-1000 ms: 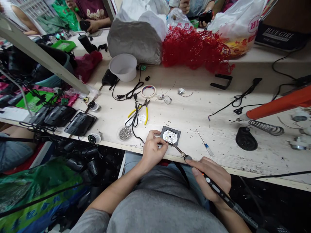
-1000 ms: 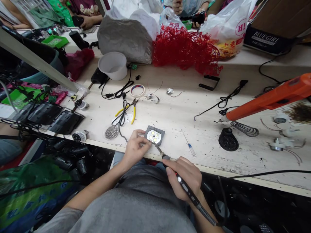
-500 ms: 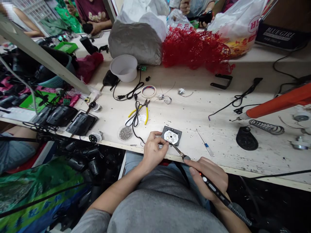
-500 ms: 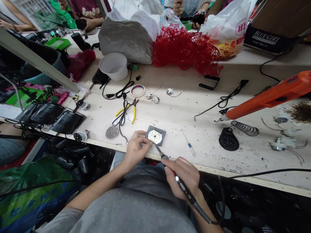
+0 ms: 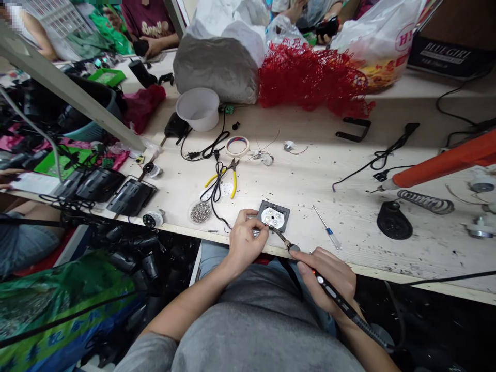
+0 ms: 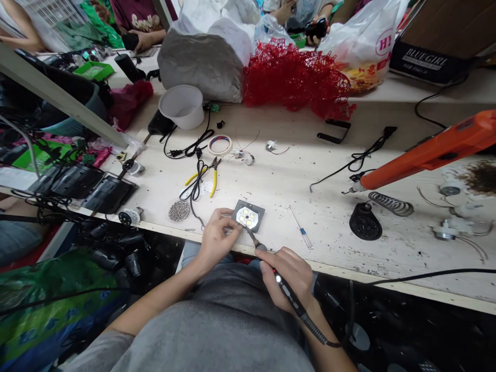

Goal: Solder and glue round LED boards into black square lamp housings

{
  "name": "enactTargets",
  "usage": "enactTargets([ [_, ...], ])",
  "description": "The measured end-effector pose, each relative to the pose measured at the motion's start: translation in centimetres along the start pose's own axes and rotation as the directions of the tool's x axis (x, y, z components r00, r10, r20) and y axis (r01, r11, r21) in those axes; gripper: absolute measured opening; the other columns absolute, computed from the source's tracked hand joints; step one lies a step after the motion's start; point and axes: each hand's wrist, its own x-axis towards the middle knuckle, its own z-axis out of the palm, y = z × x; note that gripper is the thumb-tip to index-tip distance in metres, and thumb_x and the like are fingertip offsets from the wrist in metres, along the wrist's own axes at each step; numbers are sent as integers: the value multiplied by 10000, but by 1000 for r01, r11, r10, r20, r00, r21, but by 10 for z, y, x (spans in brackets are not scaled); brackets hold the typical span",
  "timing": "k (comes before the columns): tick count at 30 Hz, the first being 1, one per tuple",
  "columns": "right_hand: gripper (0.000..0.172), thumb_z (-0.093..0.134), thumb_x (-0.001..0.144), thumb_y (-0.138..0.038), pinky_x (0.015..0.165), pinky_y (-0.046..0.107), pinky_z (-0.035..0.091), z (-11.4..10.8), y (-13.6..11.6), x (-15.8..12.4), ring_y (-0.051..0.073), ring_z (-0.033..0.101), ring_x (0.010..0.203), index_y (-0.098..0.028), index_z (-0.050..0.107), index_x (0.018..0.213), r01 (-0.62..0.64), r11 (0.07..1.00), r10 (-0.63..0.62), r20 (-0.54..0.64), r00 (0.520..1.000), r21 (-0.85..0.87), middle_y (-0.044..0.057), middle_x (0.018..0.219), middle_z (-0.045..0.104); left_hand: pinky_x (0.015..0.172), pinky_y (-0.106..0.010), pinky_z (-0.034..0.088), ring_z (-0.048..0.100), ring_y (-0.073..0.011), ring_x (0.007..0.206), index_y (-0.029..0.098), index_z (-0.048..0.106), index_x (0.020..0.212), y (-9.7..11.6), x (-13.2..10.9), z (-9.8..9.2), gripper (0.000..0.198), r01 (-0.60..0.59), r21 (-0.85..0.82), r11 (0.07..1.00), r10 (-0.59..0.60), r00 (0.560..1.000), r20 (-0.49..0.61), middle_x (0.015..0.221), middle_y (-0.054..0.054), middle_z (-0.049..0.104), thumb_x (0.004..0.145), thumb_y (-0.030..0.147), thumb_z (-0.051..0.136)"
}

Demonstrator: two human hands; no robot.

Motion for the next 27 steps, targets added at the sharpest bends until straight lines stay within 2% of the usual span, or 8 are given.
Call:
enactTargets([
  [7,305,583,883,-5,548,282,493,2,1,0,138,581,593,-176,682,1115,6,1000,-6,12,1000,-12,47,775,713,833,-339,564,679,-216,1000,195,711,706,0,0,0,91,9,13,1000,-9,1000,-5,1116,-67,626,787,155,697],
  [13,289,575,890,-13,538,280,495,1,1,0,136,578,584,-185,669,1103,-2,1000,3,22,1000,-29,40,760,710,768,-315,562,677,-210,981,195,704,702,1,0,0,91,14,10,1000,-14,1000,2,1118,-66,628,785,157,695],
  [20,295,588,874,-10,535,278,497,2,1,1,134,580,576,-190,670,1093,37,998,-35,31,999,-55,37,770,724,771,-319,562,674,-207,961,192,698,696,2,0,0,92,11,20,1000,-12,1000,5,1116,-66,625,781,158,698],
  [24,379,595,863,-22,546,295,501,-5,-3,-2,149,601,594,-209,687,1179,25,999,-24,20,1000,-39,35,784,720,758,-313,565,675,-213,986,195,707,709,1,0,0,79,25,2,1000,-25,1000,19,1127,-69,622,783,169,698],
  [27,403,583,873,-41,539,313,482,-19,-9,-10,159,598,581,-242,707,1199,-51,998,49,-50,998,-39,25,759,696,764,-313,568,675,-214,994,197,706,704,0,0,1,84,18,-2,1000,-18,1000,11,1112,-70,624,781,166,694],
])
